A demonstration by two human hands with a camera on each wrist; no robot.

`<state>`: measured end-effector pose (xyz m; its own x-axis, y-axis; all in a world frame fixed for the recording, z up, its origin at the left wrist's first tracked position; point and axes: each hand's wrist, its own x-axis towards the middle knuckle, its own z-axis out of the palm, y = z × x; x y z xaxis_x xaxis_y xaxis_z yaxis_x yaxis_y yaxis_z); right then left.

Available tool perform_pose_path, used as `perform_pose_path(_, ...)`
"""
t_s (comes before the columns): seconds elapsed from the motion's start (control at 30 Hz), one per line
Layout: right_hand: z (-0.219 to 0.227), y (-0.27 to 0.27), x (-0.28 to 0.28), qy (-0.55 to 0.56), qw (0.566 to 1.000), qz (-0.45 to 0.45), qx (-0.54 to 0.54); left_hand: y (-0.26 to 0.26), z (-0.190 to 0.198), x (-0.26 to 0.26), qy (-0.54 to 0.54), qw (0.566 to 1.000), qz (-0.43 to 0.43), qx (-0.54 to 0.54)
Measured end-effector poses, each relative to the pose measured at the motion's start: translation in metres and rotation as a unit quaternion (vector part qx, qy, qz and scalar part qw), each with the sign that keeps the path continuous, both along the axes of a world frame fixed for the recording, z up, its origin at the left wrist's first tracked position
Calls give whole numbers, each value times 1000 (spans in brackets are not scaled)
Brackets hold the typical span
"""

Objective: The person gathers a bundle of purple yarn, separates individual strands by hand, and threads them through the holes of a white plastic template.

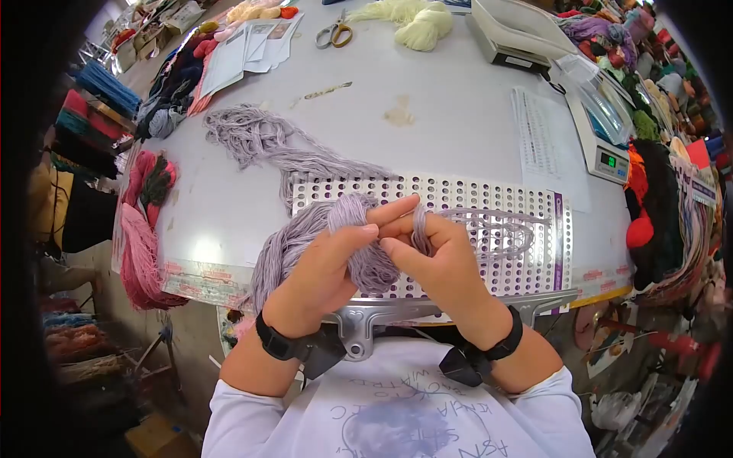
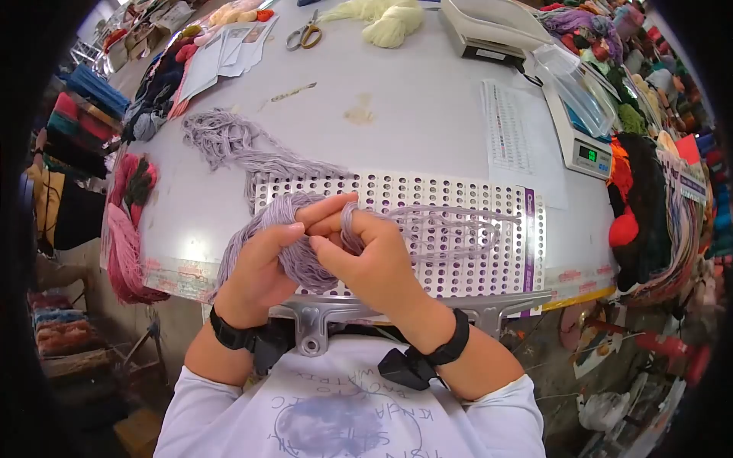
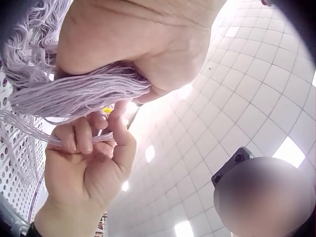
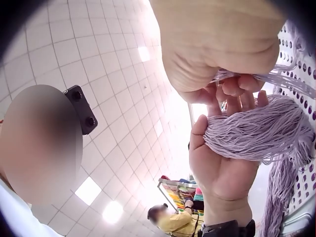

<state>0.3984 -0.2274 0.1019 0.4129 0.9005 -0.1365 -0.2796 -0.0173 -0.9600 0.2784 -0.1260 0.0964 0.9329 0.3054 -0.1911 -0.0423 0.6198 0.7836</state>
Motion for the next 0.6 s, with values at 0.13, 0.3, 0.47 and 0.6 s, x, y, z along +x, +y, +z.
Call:
perform_pose_path(0.13, -6, 0, -1, -65, 998, -2, -20, -3, 1, 3, -9, 1000, 10, -21)
perform_pose_path(0.3, -1, -1, 1, -43, 999, -1, -22, -1, -1, 1, -2, 999, 27, -43)
perform_pose_path(0.47, 0, -13, 27, 142, 989, 13, 36, 25, -2, -17, -17, 996, 70, 54)
perform_pose_path(0.6, 20, -89, 115, 99, 970, 223, -15, 101, -6, -74, -173, 944, 193, -203)
